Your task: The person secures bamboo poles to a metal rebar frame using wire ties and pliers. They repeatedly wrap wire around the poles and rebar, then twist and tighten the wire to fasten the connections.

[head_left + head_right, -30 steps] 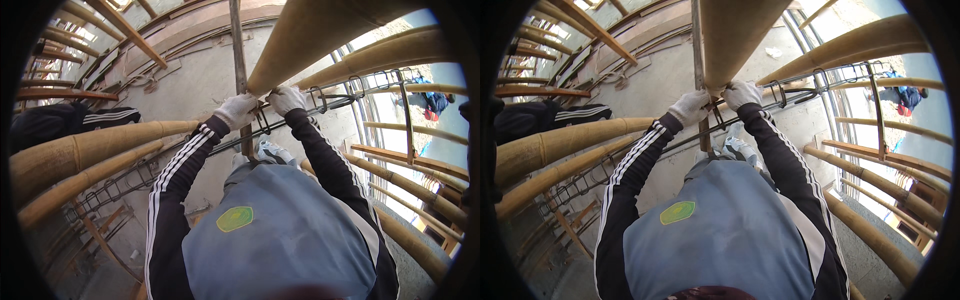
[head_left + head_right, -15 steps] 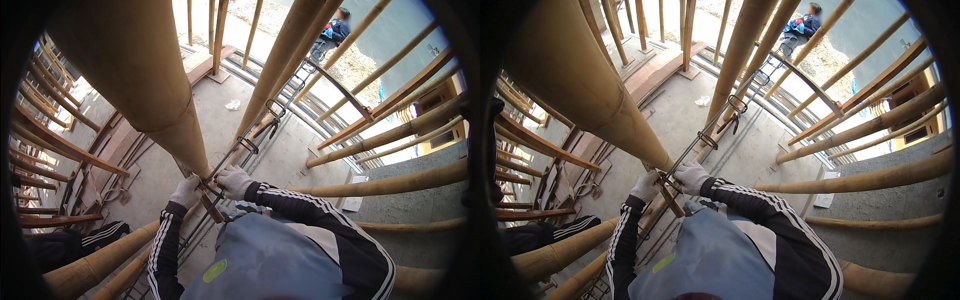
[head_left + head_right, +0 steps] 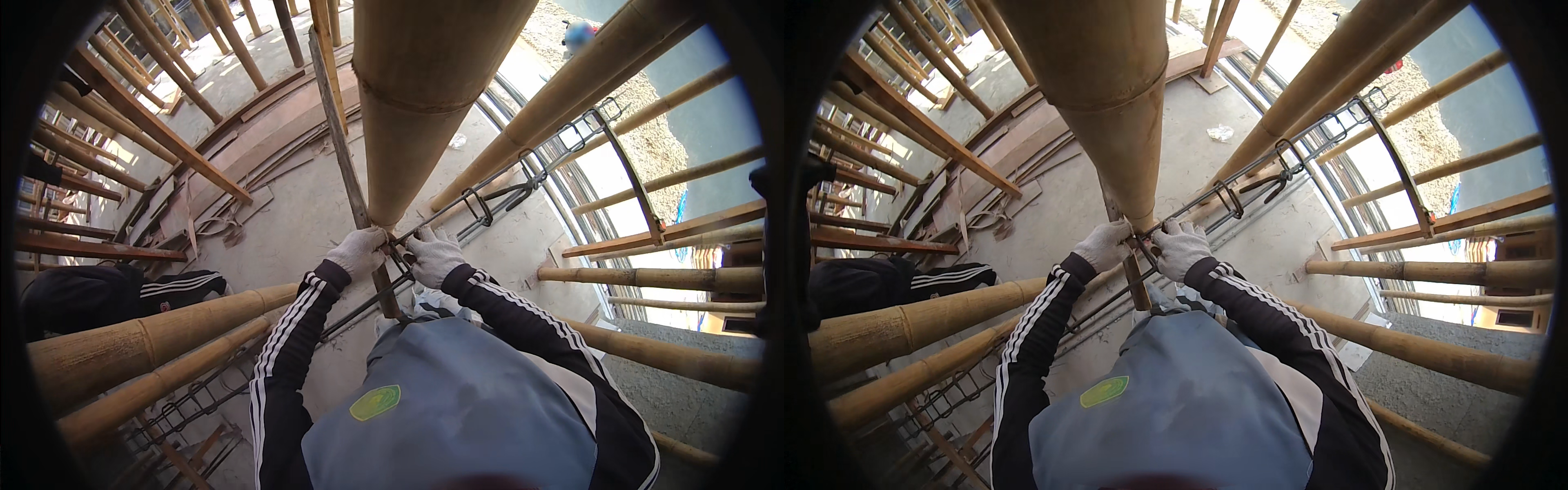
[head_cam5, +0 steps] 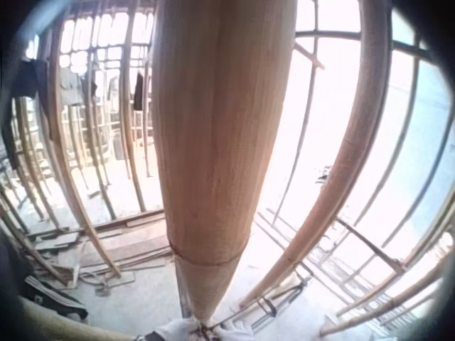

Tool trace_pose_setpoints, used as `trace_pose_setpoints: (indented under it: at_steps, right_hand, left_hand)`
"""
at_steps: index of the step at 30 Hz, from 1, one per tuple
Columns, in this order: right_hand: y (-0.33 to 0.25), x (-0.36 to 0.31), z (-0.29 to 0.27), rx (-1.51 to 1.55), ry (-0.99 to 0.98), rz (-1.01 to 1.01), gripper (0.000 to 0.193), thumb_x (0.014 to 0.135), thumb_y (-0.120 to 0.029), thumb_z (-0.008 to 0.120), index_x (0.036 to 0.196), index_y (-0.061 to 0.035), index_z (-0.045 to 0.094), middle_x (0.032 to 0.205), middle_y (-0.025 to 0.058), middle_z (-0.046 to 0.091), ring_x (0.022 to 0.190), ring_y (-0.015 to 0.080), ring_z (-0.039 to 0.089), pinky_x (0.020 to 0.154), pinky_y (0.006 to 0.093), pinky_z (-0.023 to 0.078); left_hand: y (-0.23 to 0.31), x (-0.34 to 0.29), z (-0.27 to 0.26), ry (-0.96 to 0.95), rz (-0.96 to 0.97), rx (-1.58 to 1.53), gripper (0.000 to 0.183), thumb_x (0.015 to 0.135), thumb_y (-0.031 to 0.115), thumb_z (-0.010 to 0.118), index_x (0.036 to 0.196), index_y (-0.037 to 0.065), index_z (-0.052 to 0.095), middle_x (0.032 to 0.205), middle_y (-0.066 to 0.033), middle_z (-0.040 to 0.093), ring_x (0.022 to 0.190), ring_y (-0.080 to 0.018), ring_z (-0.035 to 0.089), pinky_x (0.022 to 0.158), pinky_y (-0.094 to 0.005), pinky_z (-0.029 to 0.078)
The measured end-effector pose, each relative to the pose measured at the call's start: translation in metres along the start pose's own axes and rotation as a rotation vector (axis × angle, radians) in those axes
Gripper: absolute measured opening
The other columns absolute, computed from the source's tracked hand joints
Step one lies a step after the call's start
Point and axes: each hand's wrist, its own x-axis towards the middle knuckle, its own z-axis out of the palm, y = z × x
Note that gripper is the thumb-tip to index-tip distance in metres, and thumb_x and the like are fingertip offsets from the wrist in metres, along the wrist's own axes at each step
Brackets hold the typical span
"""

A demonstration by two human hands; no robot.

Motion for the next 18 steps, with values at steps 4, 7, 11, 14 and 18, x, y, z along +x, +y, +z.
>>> trace_pose_setpoints:
  at_steps: [4, 7, 11, 14, 18]
  right_hand:
    - [0.0, 0.004, 0.006, 0.046, 0.001, 0.017, 0.033, 0.09, -0.025, 0.065, 0.122, -0.0169, 0.067, 0.13, 0.016, 0.06, 0.119, 0.0414, 0.056, 0.097, 0.0576, 0.046]
    - [0.003, 0.011, 0.015, 0.109, 0.04, -0.025, 0.02, 0.088, -0.023, 0.065, 0.106, -0.0146, 0.071, 0.114, 0.0103, 0.067, 0.111, 0.0371, 0.06, 0.092, 0.0545, 0.048]
    - [0.004, 0.015, 0.019, 0.093, 0.0, -0.034, 0.013, 0.083, -0.017, 0.066, 0.093, -0.013, 0.071, 0.109, 0.0082, 0.068, 0.11, 0.0361, 0.061, 0.092, 0.0528, 0.048]
    - [0.001, 0.014, 0.005, 0.028, 0.031, -0.172, 0.014, 0.08, -0.014, 0.065, 0.092, -0.013, 0.072, 0.105, 0.0076, 0.068, 0.108, 0.0347, 0.061, 0.092, 0.0511, 0.048]
    - [0.003, 0.027, -0.023, -0.103, 0.051, -0.342, 0.017, 0.079, -0.013, 0.065, 0.094, -0.0121, 0.072, 0.105, 0.0084, 0.068, 0.106, 0.034, 0.063, 0.094, 0.0494, 0.048]
  left_hand:
    - [0.003, -0.003, 0.0, 0.035, -0.028, -0.016, 0.014, 0.09, 0.009, 0.068, 0.102, 0.001, 0.067, 0.099, -0.0196, 0.069, 0.098, -0.0408, 0.067, 0.084, -0.0455, 0.054]
    - [0.004, -0.003, 0.001, 0.08, 0.01, 0.044, 0.015, 0.091, 0.009, 0.066, 0.103, 0.0, 0.068, 0.1, -0.0203, 0.069, 0.098, -0.0411, 0.067, 0.086, -0.0451, 0.054]
    - [0.003, -0.004, 0.001, 0.044, -0.024, 0.033, 0.02, 0.09, 0.007, 0.066, 0.108, -0.001, 0.069, 0.104, -0.0212, 0.069, 0.103, -0.0411, 0.067, 0.09, -0.044, 0.055]
    - [0.002, -0.004, 0.001, 0.056, 0.003, 0.018, 0.02, 0.09, 0.007, 0.066, 0.108, -0.001, 0.069, 0.104, -0.0211, 0.069, 0.104, -0.041, 0.066, 0.091, -0.0433, 0.055]
    - [0.004, -0.005, 0.002, 0.062, -0.041, 0.039, 0.02, 0.089, 0.01, 0.067, 0.106, -0.001, 0.069, 0.104, -0.0213, 0.069, 0.103, -0.0417, 0.066, 0.09, -0.0446, 0.055]
